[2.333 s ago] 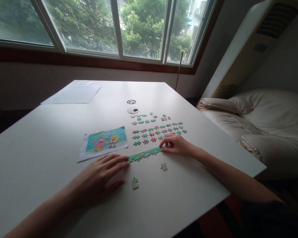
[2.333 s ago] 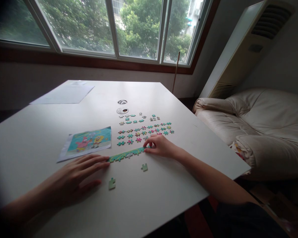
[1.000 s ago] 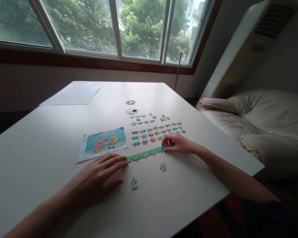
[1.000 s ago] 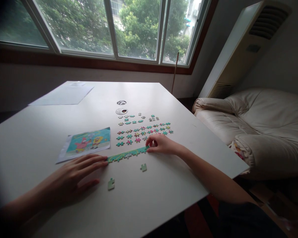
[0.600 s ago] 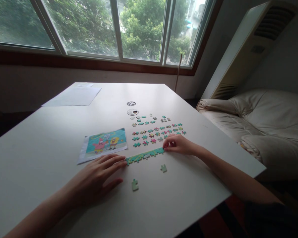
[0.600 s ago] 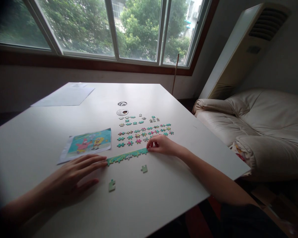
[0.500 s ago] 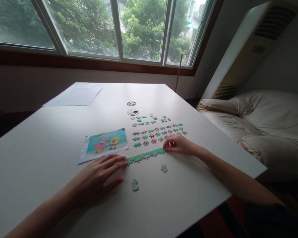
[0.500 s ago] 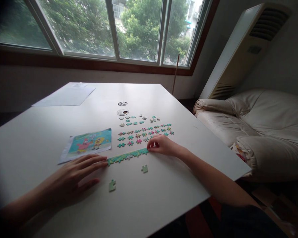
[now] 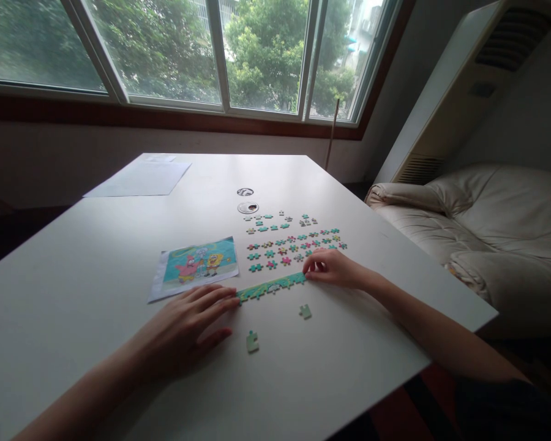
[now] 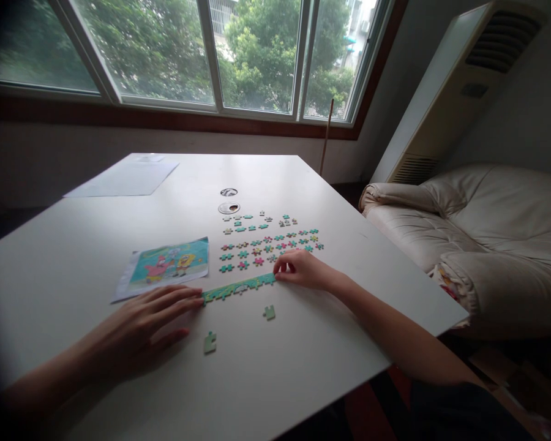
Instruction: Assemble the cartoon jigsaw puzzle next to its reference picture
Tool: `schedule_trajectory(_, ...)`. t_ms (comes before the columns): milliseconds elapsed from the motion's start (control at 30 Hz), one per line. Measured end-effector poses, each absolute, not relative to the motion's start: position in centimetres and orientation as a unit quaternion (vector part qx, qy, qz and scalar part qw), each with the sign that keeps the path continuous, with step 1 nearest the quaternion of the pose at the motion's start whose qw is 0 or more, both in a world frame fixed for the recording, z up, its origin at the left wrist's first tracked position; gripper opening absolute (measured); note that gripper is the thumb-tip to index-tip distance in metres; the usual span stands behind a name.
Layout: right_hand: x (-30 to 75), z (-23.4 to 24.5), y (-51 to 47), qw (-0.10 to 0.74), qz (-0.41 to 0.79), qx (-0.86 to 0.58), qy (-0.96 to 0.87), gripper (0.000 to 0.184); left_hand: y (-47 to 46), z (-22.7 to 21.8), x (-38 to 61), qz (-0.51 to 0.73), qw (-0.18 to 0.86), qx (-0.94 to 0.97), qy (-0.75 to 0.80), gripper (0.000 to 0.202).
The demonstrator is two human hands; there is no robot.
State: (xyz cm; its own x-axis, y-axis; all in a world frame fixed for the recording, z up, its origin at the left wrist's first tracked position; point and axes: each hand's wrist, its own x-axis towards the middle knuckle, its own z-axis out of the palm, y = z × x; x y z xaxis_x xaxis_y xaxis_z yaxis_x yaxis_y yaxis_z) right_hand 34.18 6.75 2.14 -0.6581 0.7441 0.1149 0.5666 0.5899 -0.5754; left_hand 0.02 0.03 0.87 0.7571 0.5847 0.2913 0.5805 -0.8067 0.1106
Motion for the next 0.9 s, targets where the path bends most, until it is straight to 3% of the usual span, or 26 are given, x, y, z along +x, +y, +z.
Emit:
schedule_trajectory(500, 34.1, 2.5, 6.6, 0.189, 0.199, -0.366, -0.890, 0.009, 0.0, 0.7, 0.0, 0.159, -0.005, 0.938, 0.309, 0.037)
schedule_trajectory(733, 34.2, 3.5, 5.1, 0.108, 0.248, -0.287, -0.919, 0.013, -2.3, 3.0, 1.2, 0.120, 0.038, 0.947, 0.297, 0.027)
schedule_trajectory(900, 33.1, 4.3, 3.4, 0.062, 0.254, -0.293, -0.920, 0.015, -4.0, 4.2, 1.9, 0.047, 0.062, 0.952, 0.296, 0.036)
